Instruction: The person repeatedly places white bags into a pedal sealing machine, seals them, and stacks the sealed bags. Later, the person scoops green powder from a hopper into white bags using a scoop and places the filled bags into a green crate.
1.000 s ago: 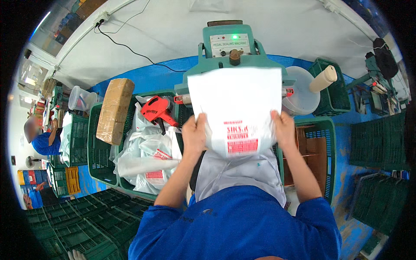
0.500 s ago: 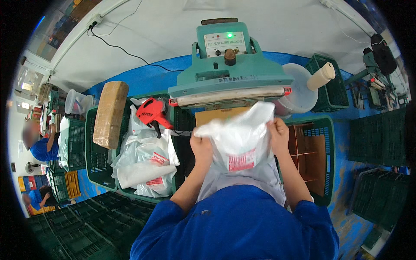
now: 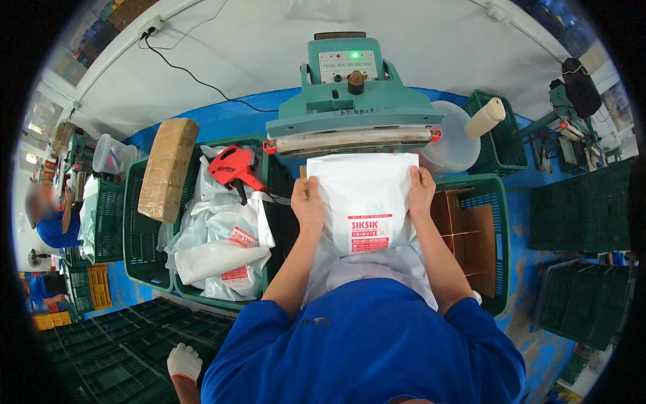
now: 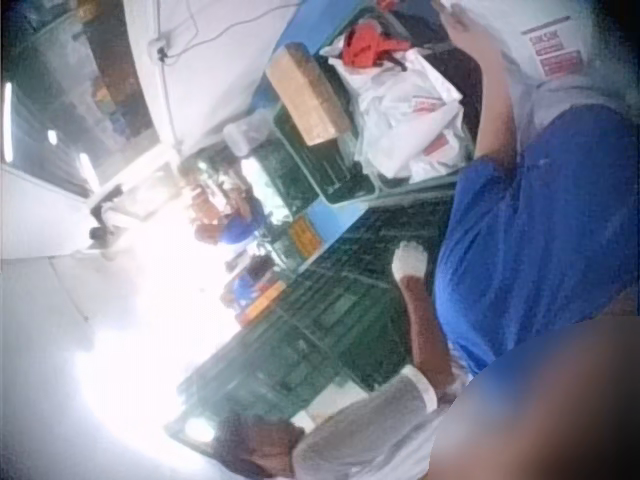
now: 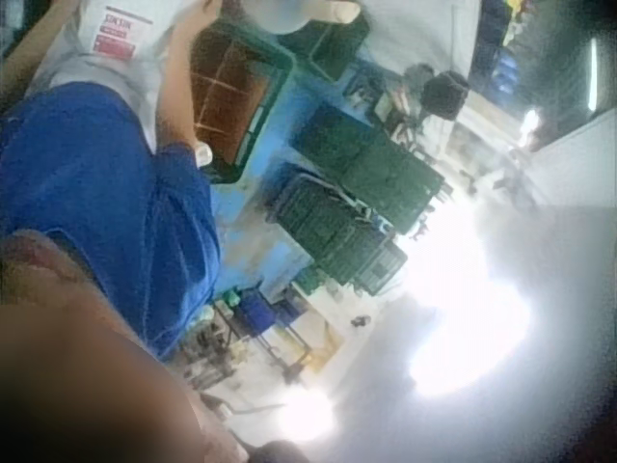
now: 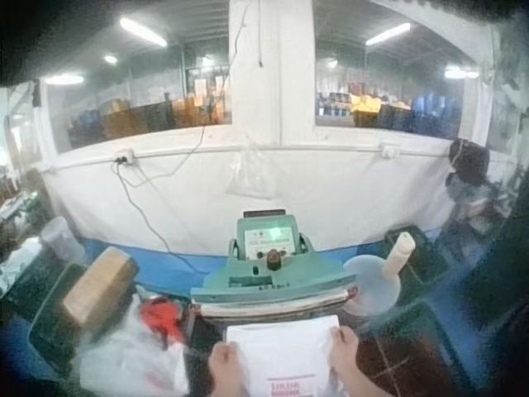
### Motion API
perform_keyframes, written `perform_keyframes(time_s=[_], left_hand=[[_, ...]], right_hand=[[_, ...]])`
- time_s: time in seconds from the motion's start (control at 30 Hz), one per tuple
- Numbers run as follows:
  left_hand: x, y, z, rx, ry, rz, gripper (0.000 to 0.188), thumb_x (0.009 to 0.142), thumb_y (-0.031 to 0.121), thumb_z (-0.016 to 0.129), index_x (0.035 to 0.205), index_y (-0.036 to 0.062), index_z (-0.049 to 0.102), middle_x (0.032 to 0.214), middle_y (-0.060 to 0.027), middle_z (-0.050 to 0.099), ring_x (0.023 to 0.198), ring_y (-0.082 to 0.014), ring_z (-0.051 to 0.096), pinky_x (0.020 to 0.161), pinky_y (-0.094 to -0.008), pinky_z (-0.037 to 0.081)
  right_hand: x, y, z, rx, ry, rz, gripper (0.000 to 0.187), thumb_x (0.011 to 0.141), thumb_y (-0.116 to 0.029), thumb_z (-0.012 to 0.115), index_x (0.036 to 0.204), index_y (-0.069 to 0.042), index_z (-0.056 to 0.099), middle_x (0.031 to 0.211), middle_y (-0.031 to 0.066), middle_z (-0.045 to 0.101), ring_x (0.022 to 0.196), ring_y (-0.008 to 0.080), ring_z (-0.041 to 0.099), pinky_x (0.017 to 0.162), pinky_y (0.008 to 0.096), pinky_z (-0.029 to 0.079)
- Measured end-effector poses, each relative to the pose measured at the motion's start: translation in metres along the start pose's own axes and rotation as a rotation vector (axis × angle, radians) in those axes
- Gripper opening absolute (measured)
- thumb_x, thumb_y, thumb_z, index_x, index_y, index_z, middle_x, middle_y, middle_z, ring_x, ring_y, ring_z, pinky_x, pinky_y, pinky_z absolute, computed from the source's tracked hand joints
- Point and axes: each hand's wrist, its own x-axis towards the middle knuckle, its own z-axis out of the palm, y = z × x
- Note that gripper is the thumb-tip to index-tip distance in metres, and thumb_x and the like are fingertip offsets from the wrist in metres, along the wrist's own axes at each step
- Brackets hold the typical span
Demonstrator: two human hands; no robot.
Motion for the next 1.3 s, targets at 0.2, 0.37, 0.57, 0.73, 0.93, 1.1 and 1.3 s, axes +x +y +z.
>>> perform_keyframes(time_s=[0.2,0.37,0.57,0.73,0.93,1.1,1.3], left_hand=[[0.037,0.021,0.007,0.011,0.057,0.114,0.030,0.089,0.026,0.057,0.076,-0.0010,0.054,0.059,-0.0022,0.044,0.056,-0.0111,0.038,0.053,-0.0294,0.034],[0.059,0.023,0.017,0.024,0.083,0.083,0.027,0.087,0.021,0.057,0.078,-0.0048,0.059,0.064,-0.0083,0.055,0.057,-0.0150,0.045,0.056,-0.0318,0.038],[0.070,0.026,0.021,-0.027,0.051,0.003,0.025,0.085,0.018,0.058,0.079,-0.0062,0.060,0.067,-0.0101,0.058,0.061,-0.0154,0.048,0.059,-0.0306,0.040],[0.069,0.030,0.020,-0.160,0.035,-0.054,0.024,0.087,0.017,0.057,0.079,-0.0057,0.059,0.071,-0.0052,0.057,0.064,-0.0126,0.047,0.060,-0.0280,0.039],[0.057,0.022,0.021,-0.389,0.024,-0.161,0.019,0.089,0.018,0.058,0.085,-0.0002,0.060,0.075,0.0003,0.056,0.068,-0.0073,0.047,0.062,-0.0218,0.037],[0.037,0.046,-0.029,-0.032,-0.365,-0.460,0.017,0.083,0.014,0.065,0.088,-0.0023,0.061,0.079,-0.0014,0.059,0.075,-0.0085,0.052,0.068,-0.0213,0.041],[0.032,0.072,-0.067,0.264,-0.668,0.043,0.014,0.071,0.005,0.072,0.082,0.0033,0.065,0.082,-0.0062,0.063,0.077,-0.0194,0.055,0.072,-0.0304,0.042]], right_hand=[[0.048,-0.018,0.020,0.039,0.037,-0.004,0.034,0.085,-0.025,0.060,0.076,0.007,0.059,0.064,0.0066,0.053,0.062,0.0125,0.045,0.059,0.0305,0.039],[0.063,-0.020,0.026,0.072,-0.005,0.085,0.028,0.082,-0.021,0.059,0.077,0.007,0.060,0.062,0.0035,0.052,0.060,0.0121,0.045,0.057,0.0292,0.038],[0.070,-0.017,0.026,0.239,-0.018,0.152,0.024,0.080,-0.018,0.059,0.083,0.005,0.063,0.069,0.0040,0.057,0.063,0.0119,0.048,0.058,0.0283,0.039],[0.072,-0.019,0.026,0.350,-0.041,0.284,0.025,0.082,-0.017,0.058,0.093,0.005,0.063,0.084,0.0059,0.061,0.074,0.0139,0.052,0.067,0.0274,0.042],[0.064,-0.026,0.013,0.432,-0.074,0.466,0.028,0.085,-0.021,0.056,0.099,0.003,0.061,0.088,0.0036,0.060,0.080,0.0124,0.053,0.073,0.0257,0.042],[0.027,-0.049,-0.035,0.147,-0.471,0.675,0.030,0.082,-0.022,0.063,0.101,0.000,0.062,0.087,0.0032,0.062,0.081,0.0115,0.055,0.073,0.0251,0.044],[0.025,-0.081,-0.066,0.107,-0.550,0.433,0.015,0.077,-0.002,0.065,0.091,0.003,0.066,0.089,0.0037,0.063,0.078,0.0101,0.056,0.072,0.0253,0.045]])
